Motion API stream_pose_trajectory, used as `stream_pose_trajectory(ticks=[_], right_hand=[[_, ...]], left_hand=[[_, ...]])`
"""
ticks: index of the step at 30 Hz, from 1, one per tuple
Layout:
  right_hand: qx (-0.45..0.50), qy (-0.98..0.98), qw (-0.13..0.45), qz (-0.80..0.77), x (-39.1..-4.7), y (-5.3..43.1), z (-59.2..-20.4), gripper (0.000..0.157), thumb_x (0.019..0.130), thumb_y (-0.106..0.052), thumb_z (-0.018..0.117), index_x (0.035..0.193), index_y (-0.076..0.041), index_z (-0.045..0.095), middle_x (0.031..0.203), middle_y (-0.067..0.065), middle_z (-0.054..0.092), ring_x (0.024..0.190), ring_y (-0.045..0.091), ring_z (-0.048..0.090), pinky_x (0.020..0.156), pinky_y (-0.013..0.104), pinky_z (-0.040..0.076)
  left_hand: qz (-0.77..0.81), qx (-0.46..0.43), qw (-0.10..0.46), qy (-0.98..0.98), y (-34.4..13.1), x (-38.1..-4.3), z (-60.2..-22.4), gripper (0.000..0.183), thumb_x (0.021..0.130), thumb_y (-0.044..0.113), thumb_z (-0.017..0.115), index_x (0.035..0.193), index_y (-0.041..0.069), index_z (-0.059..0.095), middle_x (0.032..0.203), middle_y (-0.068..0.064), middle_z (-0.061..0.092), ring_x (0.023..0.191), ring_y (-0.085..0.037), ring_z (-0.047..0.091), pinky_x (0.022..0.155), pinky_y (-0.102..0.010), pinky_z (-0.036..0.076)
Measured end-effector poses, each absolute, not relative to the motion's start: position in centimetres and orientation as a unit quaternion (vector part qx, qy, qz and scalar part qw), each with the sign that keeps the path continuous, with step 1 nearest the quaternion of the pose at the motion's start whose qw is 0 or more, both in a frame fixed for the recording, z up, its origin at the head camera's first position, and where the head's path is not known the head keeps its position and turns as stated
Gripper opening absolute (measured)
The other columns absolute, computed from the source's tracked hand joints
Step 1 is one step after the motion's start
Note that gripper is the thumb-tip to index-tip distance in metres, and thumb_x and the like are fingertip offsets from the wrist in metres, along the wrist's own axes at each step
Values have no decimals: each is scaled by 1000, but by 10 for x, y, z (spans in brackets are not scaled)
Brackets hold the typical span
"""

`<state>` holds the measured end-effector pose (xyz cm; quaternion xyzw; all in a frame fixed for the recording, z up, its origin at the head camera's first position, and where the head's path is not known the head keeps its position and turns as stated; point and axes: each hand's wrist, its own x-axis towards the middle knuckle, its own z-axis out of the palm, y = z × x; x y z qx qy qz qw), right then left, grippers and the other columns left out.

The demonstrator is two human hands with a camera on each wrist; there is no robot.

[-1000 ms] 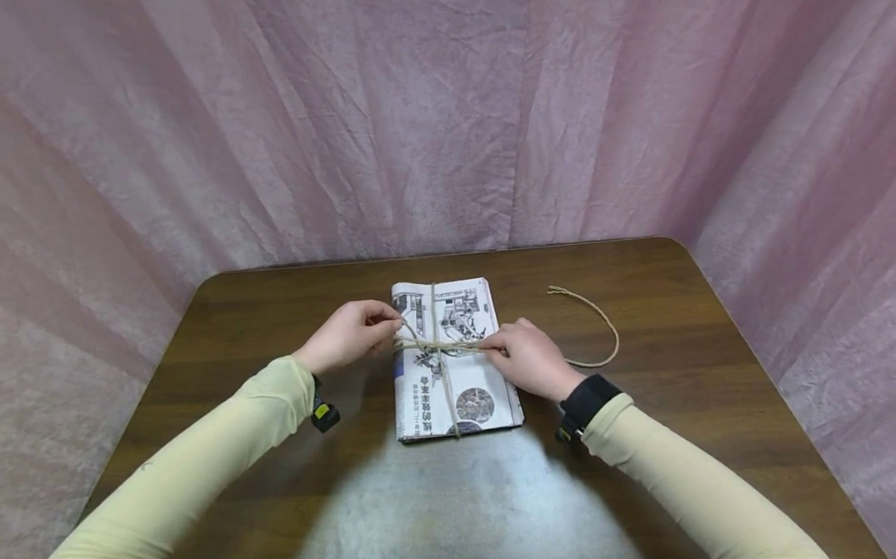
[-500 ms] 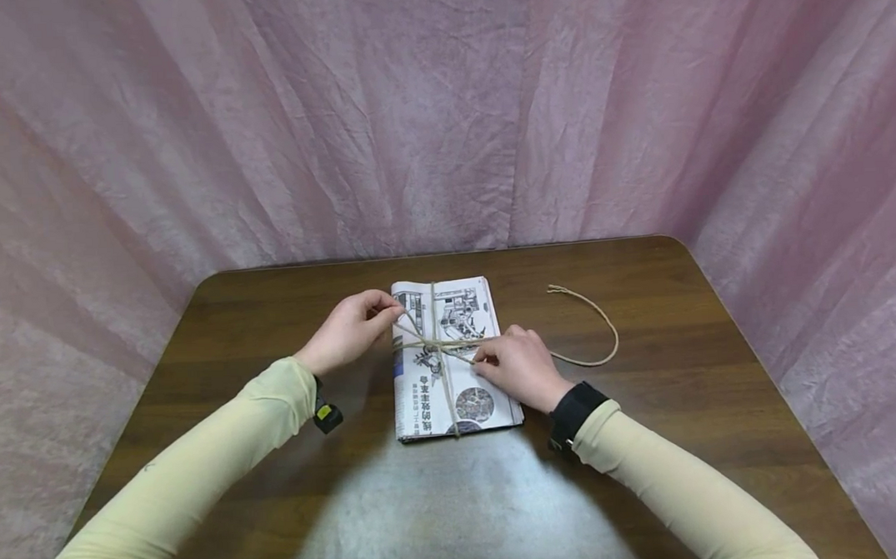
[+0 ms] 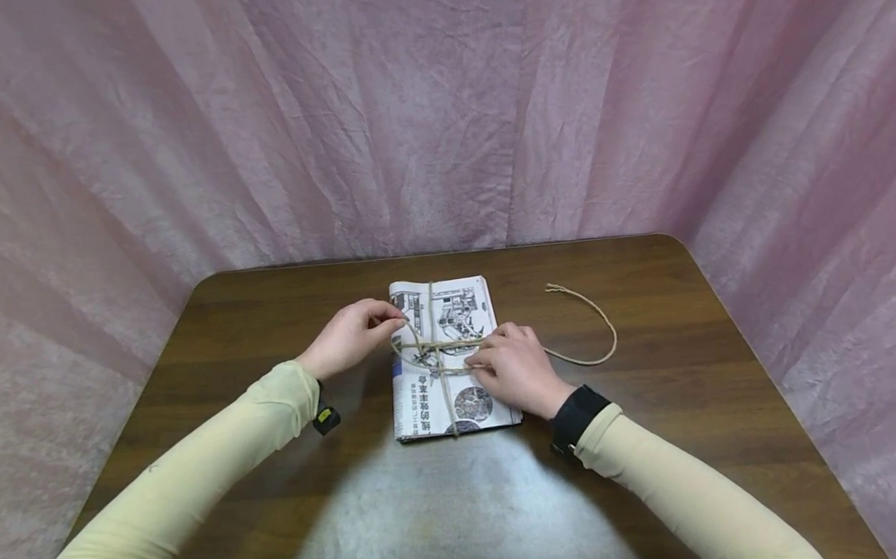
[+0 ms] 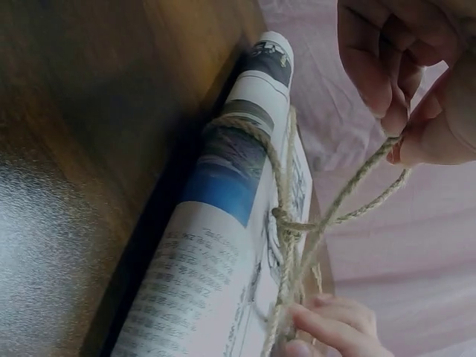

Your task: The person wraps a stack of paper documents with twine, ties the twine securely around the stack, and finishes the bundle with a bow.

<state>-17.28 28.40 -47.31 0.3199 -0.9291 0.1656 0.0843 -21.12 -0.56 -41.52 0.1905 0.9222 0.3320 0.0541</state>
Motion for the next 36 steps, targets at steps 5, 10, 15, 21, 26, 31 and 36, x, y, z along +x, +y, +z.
stream_pose_trajectory(ticks=[5,10,15,21,26,31,36], right_hand=[[300,-927,95,204,-170,298,-464,18,92,-26,69,107,-19,77,105,-1,69,105,24,55,91,47,42],[233,-938,88,243,-175,340,-446,19,96,-21,65,110,-15,75,101,-2,71,88,17,62,76,40,49],[149,-964,48,216,-187,395,-432,21,98,-23,59,110,-12,73,100,4,71,77,19,61,64,40,48],[55,-983,-53,168,-205,447,-438,32,97,-35,59,106,-6,69,97,11,68,77,25,61,58,41,47],[12,-981,-112,158,-212,461,-450,43,93,-47,61,102,-5,67,94,11,67,75,25,59,54,39,45],[-8,-981,-112,159,-214,460,-454,37,91,-41,63,99,-5,67,89,9,65,73,24,57,54,39,44],[1,-982,-99,163,-213,456,-455,26,91,-28,61,95,-3,68,80,8,63,68,23,54,52,36,42]], left_hand=[[348,184,61,917,-10,-210,-417,21,98,30,64,108,14,75,101,4,65,81,-14,60,70,-33,51],[379,167,71,907,-13,-208,-415,19,97,29,65,107,16,74,97,2,66,73,-14,62,64,-32,53],[409,153,83,896,-15,-206,-412,15,96,23,67,107,14,72,93,-7,70,71,-15,64,63,-31,54],[427,147,87,888,-16,-203,-411,14,95,16,67,107,11,70,93,-6,68,73,-16,64,64,-30,55],[436,144,96,883,-14,-201,-412,9,96,21,67,101,14,68,91,-3,66,77,-23,67,65,-32,56],[432,147,95,885,-13,-200,-412,7,96,21,67,99,14,68,90,-3,66,79,-28,68,64,-32,55],[429,151,90,886,-13,-200,-413,7,95,20,67,99,14,68,89,-2,66,76,-23,67,64,-31,55]])
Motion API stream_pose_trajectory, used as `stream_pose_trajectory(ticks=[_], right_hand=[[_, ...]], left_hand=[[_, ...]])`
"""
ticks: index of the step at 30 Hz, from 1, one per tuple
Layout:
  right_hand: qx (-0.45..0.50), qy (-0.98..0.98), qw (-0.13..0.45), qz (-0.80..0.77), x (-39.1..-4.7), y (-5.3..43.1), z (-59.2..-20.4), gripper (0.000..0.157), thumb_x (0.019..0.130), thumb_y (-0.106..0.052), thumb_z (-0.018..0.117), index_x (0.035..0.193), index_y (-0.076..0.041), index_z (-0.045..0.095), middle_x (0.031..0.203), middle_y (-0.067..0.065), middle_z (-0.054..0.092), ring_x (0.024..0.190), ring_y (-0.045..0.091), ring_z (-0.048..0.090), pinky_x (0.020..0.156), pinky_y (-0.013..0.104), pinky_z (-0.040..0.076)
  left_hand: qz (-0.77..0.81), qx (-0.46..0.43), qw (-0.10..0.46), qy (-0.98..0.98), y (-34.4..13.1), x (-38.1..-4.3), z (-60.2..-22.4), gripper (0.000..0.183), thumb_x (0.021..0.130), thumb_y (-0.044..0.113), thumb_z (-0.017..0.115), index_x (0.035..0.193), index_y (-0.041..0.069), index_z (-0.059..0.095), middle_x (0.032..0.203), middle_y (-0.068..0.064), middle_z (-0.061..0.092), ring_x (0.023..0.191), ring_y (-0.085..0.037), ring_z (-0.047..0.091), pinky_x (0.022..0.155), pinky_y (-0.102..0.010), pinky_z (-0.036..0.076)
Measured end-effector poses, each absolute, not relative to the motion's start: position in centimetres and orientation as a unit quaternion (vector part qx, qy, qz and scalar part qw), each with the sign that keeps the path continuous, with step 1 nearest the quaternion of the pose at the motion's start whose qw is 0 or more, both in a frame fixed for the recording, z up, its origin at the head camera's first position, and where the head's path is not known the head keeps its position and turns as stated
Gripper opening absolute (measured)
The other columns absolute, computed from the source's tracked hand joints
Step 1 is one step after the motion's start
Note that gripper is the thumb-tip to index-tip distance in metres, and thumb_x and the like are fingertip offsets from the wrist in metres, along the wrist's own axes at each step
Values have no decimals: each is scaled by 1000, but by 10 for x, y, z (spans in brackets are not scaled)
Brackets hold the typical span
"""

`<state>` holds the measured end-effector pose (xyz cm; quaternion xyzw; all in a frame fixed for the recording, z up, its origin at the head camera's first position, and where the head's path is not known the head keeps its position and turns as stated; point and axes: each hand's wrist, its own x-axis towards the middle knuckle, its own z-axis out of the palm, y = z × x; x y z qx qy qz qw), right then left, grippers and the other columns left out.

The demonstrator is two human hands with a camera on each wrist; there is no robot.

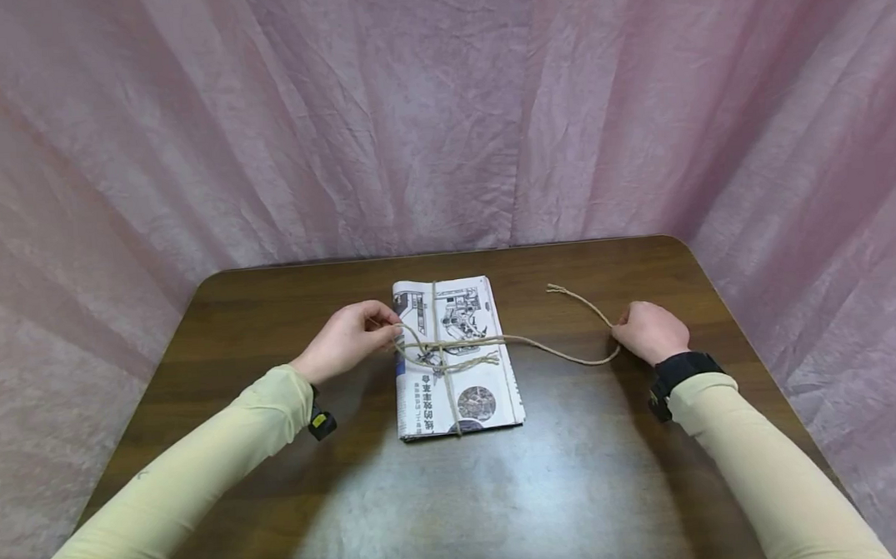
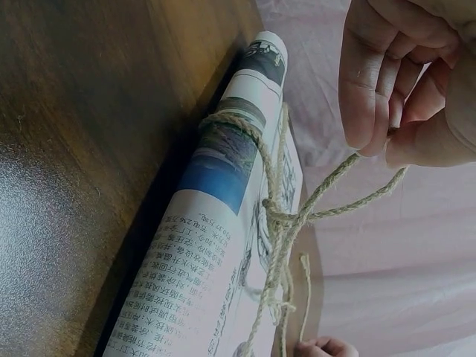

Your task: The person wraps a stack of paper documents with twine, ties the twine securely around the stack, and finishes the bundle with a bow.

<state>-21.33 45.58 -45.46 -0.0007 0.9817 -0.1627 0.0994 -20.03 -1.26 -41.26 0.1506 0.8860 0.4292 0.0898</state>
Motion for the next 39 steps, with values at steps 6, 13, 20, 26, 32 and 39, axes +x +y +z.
stream_pose_trajectory(ticks=[6,13,20,26,32,39], right_hand=[[-9,984,40,-172,-212,453,-460,18,87,-19,58,85,-5,70,74,6,61,64,23,53,51,36,41],[-39,962,-36,-267,-218,446,-445,23,96,-14,56,109,3,64,96,20,67,83,32,62,68,44,47],[-90,942,-53,-319,-231,407,-390,27,98,-21,58,116,-6,71,109,14,70,91,27,62,72,41,46],[-132,917,-67,-369,-253,352,-352,25,97,-27,65,114,-11,73,112,9,70,94,20,61,77,35,46],[-192,871,-46,-451,-277,285,-325,22,96,-21,67,114,-9,73,96,9,71,84,22,65,70,27,49],[-241,828,17,-507,-298,213,-317,17,96,-19,67,111,-12,73,94,7,69,81,24,64,72,33,54]], left_hand=[[433,154,88,884,-13,-200,-414,7,95,20,67,98,14,68,88,-2,66,73,-19,66,63,-31,55],[435,155,87,883,-13,-198,-414,7,95,19,67,98,13,68,92,-7,68,74,-19,66,64,-31,56],[420,164,71,890,-13,-198,-413,11,95,19,67,101,11,71,91,0,67,76,-14,64,66,-31,55],[415,160,72,892,-13,-196,-413,10,95,19,67,102,13,71,93,1,66,79,-14,63,68,-31,54],[405,163,62,898,-11,-193,-414,11,94,18,67,103,12,72,95,2,66,84,-13,62,71,-30,53],[406,171,57,896,-9,-191,-417,12,94,18,68,103,12,73,95,3,66,85,-13,62,73,-30,53]])
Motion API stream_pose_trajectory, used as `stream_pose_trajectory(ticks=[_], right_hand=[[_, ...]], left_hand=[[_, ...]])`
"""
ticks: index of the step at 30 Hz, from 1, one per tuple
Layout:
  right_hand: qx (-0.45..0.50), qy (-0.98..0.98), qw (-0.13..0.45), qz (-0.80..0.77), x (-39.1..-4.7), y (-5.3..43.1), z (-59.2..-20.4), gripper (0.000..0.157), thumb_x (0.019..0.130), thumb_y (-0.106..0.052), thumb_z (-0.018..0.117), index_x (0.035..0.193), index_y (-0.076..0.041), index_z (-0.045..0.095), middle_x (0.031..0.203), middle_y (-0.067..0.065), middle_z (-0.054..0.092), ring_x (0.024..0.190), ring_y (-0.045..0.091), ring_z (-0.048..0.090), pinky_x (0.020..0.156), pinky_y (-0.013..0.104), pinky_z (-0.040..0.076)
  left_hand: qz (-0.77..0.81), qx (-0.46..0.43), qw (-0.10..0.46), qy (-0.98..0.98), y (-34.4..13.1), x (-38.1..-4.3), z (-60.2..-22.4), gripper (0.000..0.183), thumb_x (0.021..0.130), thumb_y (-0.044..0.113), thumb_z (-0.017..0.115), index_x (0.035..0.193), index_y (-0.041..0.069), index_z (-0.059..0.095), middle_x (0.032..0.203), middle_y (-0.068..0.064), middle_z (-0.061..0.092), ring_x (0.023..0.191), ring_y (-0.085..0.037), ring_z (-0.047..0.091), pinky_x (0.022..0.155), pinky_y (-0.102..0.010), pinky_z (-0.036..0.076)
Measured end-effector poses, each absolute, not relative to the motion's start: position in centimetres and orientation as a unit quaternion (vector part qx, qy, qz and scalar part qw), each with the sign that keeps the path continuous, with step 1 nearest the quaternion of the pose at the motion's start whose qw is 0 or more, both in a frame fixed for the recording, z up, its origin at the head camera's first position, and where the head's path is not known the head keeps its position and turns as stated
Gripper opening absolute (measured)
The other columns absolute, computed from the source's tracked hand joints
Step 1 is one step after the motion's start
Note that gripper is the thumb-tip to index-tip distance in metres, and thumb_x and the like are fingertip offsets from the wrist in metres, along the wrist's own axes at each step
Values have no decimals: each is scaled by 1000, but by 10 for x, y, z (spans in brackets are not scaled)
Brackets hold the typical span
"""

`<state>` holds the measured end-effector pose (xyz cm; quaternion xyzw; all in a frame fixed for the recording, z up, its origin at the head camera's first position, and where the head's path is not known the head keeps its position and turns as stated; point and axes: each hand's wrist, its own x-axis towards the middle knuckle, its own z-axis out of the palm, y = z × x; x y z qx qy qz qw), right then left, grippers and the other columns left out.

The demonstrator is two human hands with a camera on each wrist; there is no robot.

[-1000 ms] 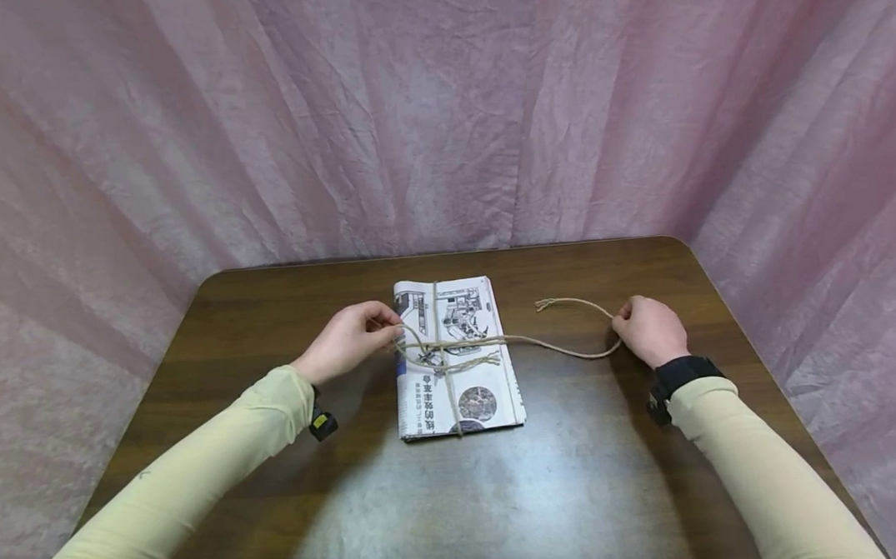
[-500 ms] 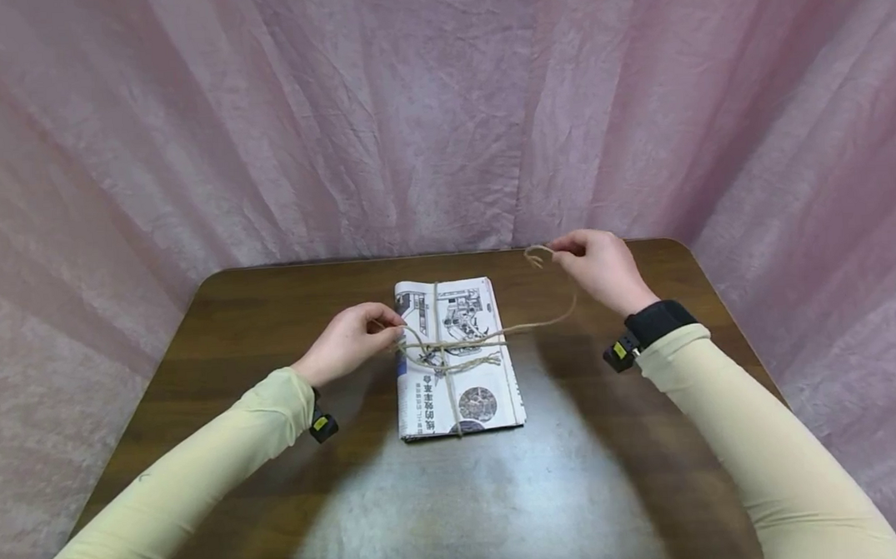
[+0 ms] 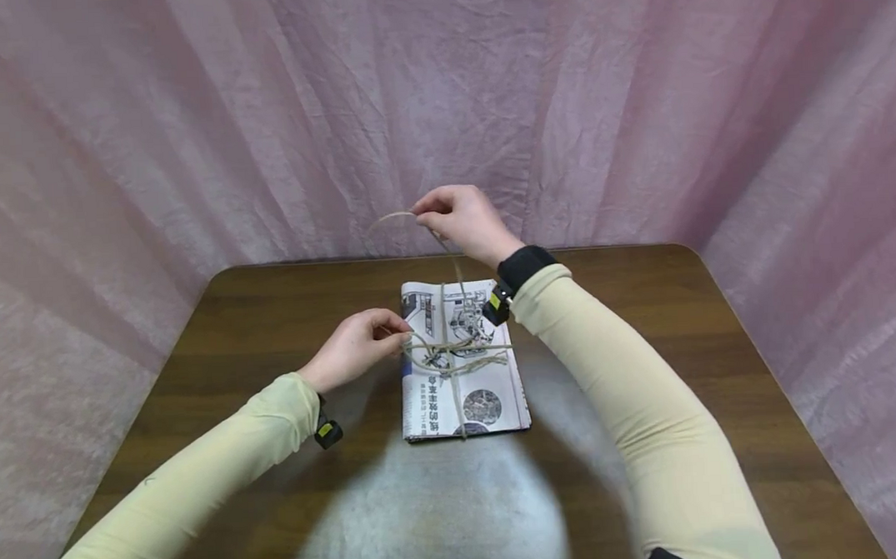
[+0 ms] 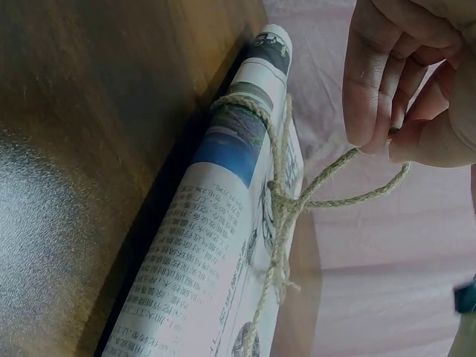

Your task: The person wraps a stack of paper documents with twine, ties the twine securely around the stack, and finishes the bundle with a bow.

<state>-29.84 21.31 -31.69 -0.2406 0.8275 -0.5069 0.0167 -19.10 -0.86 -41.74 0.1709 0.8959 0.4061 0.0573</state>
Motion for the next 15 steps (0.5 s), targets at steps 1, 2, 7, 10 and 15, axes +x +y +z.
stream_pose_trajectory(ticks=[1,2,7,10,15], right_hand=[[-244,824,27,-511,-301,204,-318,17,96,-20,67,110,-12,73,94,7,69,82,24,65,73,33,54],[-248,819,35,-516,-304,196,-319,17,96,-19,68,110,-11,73,94,7,70,82,24,65,73,33,55],[-266,780,73,-561,-313,159,-327,16,94,-13,69,108,-7,72,96,11,70,87,29,67,77,34,56],[-272,763,104,-577,-313,143,-333,16,94,-12,69,108,-6,72,95,13,69,88,34,65,75,35,55],[-269,756,166,-574,-310,133,-344,18,94,-12,68,111,-5,71,103,12,69,94,32,66,80,38,56]], left_hand=[[407,172,58,895,-8,-191,-418,12,94,18,68,103,11,73,95,4,66,85,-12,62,73,-30,53],[408,172,58,895,-8,-190,-418,13,94,19,68,103,11,73,94,4,66,85,-12,62,73,-30,53],[415,175,63,891,-6,-188,-420,12,94,19,69,102,11,73,92,4,67,81,-12,63,72,-29,54],[419,174,67,889,-5,-186,-420,8,94,20,68,99,15,72,91,4,66,79,-11,63,71,-29,54],[423,181,67,885,-3,-185,-423,6,94,18,69,98,15,72,91,3,66,78,-11,63,69,-28,54]])
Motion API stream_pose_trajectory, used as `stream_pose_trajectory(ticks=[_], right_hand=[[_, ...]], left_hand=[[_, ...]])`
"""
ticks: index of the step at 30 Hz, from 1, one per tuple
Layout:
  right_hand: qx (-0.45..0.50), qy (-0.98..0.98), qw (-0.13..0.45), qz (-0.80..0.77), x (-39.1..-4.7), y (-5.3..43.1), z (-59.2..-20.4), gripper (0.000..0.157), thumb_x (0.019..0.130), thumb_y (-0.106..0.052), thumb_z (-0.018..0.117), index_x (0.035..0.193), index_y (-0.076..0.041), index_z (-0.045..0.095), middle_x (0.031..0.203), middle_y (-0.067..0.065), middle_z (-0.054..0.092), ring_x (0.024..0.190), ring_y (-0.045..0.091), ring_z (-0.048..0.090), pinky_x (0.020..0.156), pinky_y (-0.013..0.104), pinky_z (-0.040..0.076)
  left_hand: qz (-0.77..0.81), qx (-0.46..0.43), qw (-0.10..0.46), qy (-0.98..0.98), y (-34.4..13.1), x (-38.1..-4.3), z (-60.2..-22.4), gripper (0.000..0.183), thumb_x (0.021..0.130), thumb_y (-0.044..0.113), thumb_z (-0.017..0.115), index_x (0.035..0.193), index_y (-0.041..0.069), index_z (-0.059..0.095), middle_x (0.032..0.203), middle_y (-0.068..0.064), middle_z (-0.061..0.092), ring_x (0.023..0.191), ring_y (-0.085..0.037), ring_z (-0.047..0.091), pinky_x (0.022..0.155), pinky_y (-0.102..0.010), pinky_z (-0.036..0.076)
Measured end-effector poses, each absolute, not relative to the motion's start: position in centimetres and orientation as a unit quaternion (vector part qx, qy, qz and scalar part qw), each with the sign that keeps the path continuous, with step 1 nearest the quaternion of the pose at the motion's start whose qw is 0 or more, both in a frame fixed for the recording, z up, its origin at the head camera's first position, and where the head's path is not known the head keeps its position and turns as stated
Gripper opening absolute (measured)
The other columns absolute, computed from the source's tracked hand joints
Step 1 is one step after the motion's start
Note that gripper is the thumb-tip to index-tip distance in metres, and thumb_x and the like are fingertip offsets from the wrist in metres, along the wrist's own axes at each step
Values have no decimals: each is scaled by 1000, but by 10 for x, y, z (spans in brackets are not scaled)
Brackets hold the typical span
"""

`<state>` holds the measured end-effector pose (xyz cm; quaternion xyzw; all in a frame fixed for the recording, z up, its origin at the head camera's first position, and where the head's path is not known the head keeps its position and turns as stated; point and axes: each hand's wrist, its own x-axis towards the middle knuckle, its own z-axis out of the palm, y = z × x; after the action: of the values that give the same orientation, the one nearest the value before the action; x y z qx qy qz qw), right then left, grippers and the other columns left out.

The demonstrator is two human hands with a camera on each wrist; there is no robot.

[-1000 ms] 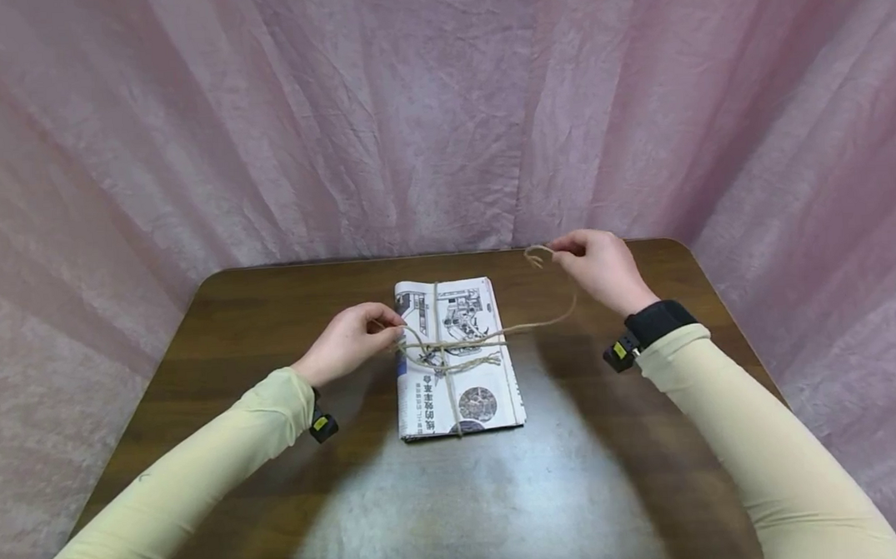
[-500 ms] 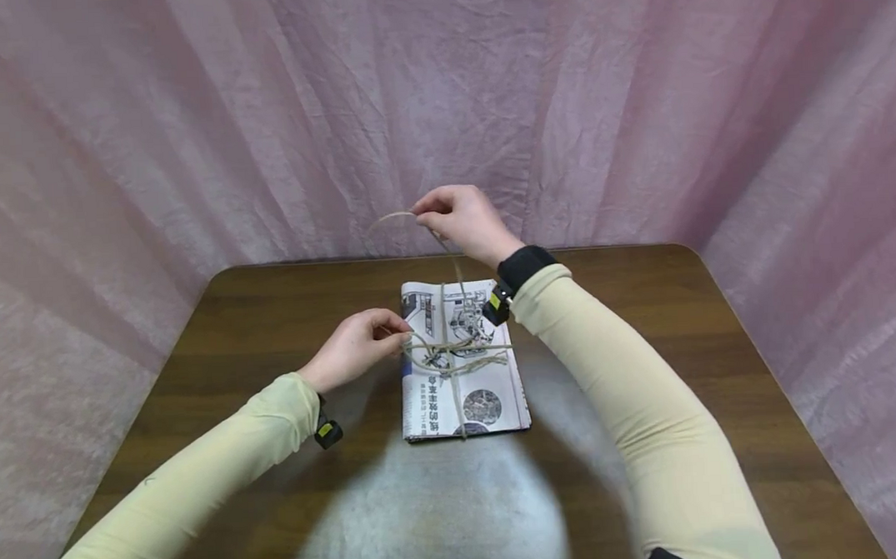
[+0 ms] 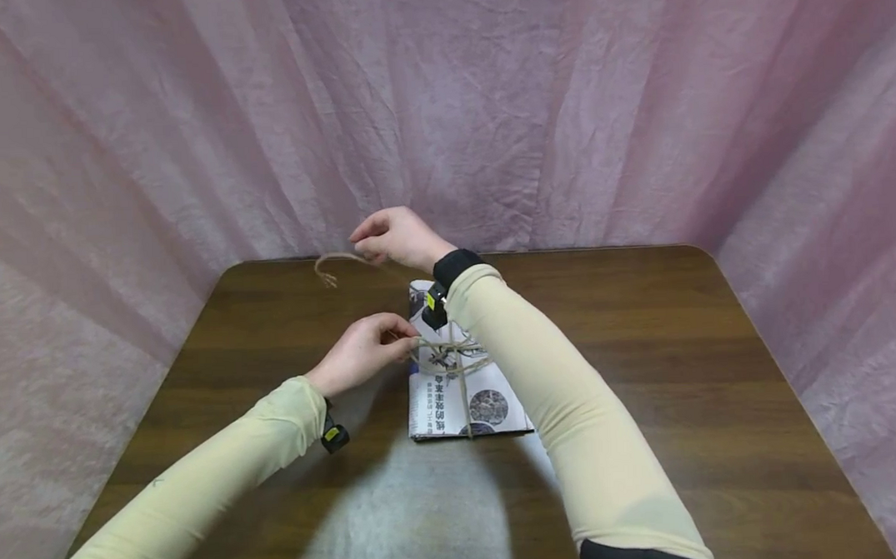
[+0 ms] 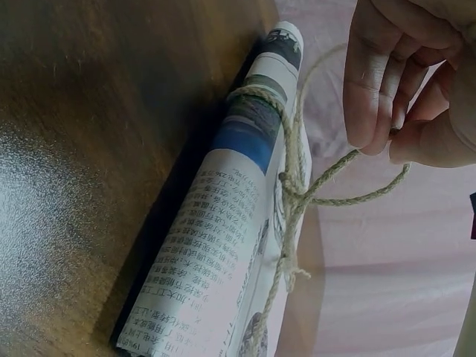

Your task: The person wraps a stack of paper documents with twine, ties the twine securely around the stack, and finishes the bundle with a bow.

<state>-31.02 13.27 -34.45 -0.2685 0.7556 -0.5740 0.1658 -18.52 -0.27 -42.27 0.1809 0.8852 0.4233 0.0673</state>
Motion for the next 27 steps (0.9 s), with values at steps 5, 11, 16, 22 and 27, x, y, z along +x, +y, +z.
stream_pose_trajectory(ticks=[5,11,16,22,27], right_hand=[[-264,775,158,-552,-310,153,-347,21,96,-17,67,114,-8,71,114,11,68,95,23,66,83,39,56],[-250,810,123,-516,-302,207,-334,21,96,-25,67,113,-14,72,109,6,69,95,28,63,78,37,55],[-249,854,81,-450,-281,262,-336,21,96,-32,66,112,-20,73,105,4,70,88,19,64,78,40,53],[-247,900,32,-357,-244,309,-366,17,97,-31,66,109,-22,74,101,-7,70,90,12,62,78,37,50],[-274,912,12,-305,-213,318,-399,14,95,-24,68,106,-21,75,95,-9,70,80,9,61,70,34,51]], left_hand=[[428,190,64,881,-1,-188,-424,8,94,17,68,99,13,72,92,2,67,77,-11,64,70,-27,55],[437,185,73,877,-1,-192,-421,10,94,17,68,101,11,72,94,2,67,79,-13,64,69,-28,56],[428,191,66,881,0,-195,-419,12,93,16,69,102,9,72,93,1,67,82,-13,63,72,-29,54],[426,194,73,881,-2,-195,-416,12,94,17,69,103,10,73,95,1,67,82,-13,63,70,-28,55],[418,195,65,885,-4,-197,-414,10,94,21,69,101,16,74,96,5,67,79,-12,62,66,-30,54]])
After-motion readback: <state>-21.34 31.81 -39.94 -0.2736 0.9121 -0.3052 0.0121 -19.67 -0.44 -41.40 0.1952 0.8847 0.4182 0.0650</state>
